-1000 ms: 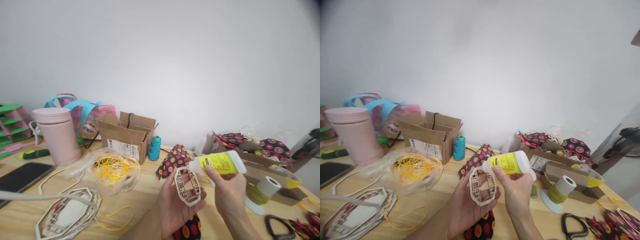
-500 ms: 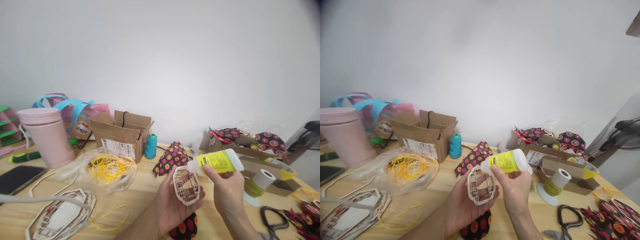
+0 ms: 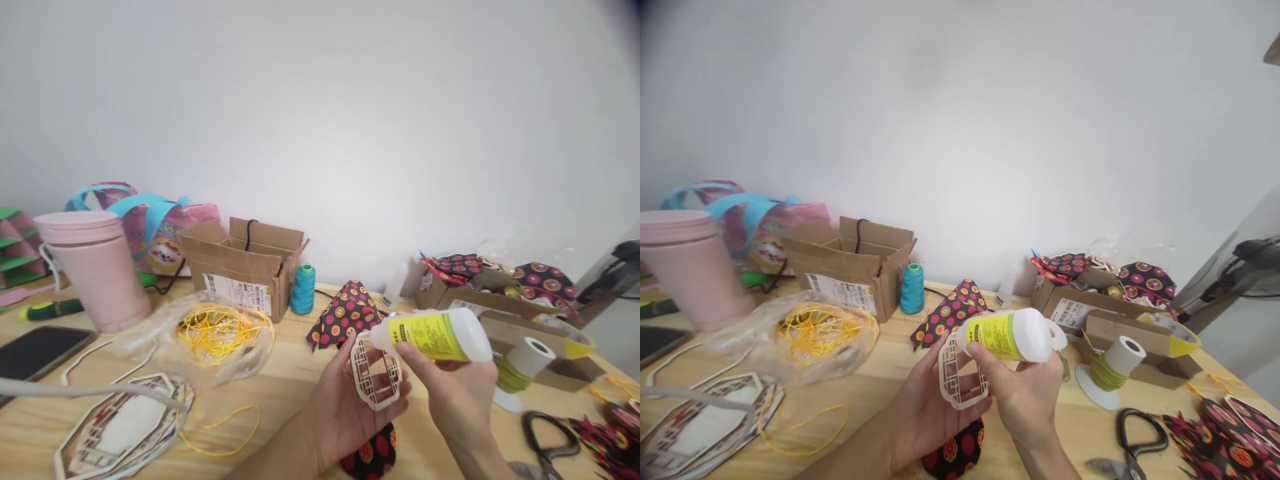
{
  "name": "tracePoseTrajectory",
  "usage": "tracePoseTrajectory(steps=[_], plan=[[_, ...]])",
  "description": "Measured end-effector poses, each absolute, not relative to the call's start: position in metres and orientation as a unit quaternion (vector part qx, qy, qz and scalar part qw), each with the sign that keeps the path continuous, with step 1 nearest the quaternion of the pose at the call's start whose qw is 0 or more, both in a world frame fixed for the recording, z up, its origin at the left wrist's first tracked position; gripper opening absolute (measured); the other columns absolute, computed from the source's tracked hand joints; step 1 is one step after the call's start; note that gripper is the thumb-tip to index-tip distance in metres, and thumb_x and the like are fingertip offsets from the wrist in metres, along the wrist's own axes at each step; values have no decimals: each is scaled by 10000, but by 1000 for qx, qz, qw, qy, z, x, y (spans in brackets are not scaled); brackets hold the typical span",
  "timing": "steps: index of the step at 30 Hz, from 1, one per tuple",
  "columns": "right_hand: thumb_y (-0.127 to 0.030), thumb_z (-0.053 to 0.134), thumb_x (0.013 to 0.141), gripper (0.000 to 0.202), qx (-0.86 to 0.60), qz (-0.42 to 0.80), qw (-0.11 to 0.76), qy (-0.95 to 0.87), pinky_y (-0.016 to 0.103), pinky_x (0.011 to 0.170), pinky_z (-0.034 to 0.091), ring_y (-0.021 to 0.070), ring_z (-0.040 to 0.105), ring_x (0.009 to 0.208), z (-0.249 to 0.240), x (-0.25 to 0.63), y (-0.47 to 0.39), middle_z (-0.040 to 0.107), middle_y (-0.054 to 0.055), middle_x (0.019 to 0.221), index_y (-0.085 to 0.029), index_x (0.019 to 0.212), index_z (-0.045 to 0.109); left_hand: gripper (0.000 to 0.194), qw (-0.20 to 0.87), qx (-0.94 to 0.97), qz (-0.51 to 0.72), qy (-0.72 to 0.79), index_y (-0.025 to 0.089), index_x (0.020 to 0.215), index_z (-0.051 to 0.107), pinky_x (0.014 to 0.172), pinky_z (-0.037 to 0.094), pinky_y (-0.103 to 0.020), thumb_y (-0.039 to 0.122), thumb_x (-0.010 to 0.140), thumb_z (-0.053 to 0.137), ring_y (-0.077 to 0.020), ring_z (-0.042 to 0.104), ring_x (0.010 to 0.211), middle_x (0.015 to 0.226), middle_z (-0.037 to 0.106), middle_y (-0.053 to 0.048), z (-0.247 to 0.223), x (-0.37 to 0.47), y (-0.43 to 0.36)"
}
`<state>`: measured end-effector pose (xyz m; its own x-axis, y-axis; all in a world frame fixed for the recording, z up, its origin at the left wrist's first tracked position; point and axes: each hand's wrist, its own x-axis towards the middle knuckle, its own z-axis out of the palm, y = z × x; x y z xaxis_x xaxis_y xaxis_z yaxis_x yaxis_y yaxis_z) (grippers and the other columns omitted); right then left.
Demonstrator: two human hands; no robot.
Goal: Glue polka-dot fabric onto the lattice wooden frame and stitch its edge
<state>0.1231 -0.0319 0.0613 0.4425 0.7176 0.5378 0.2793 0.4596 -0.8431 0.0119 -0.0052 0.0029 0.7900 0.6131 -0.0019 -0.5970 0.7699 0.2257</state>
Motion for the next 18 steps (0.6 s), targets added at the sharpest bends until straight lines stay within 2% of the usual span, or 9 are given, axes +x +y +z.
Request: tracePoseTrajectory(steps=[7,18], plan=[[-275,762,499,424,-512,133,696,-486,331,560,566,241,654,611,59,123,-32,691,99,738,-101,868,648,491,939,104,323,45,117,1018,572,778,418,-306,522,765,455,-208,619,781,856,647,-134,7,11,-9],[-279,755,516,446,-509,131,692,-496,356,571,561,251,652,614,58,123,-32,691,93,712,-109,913,639,488,941,102,320,38,109,1008,586,774,423,-311,515,773,448,-214,620,787,853,658,-136,5,12,-7]])
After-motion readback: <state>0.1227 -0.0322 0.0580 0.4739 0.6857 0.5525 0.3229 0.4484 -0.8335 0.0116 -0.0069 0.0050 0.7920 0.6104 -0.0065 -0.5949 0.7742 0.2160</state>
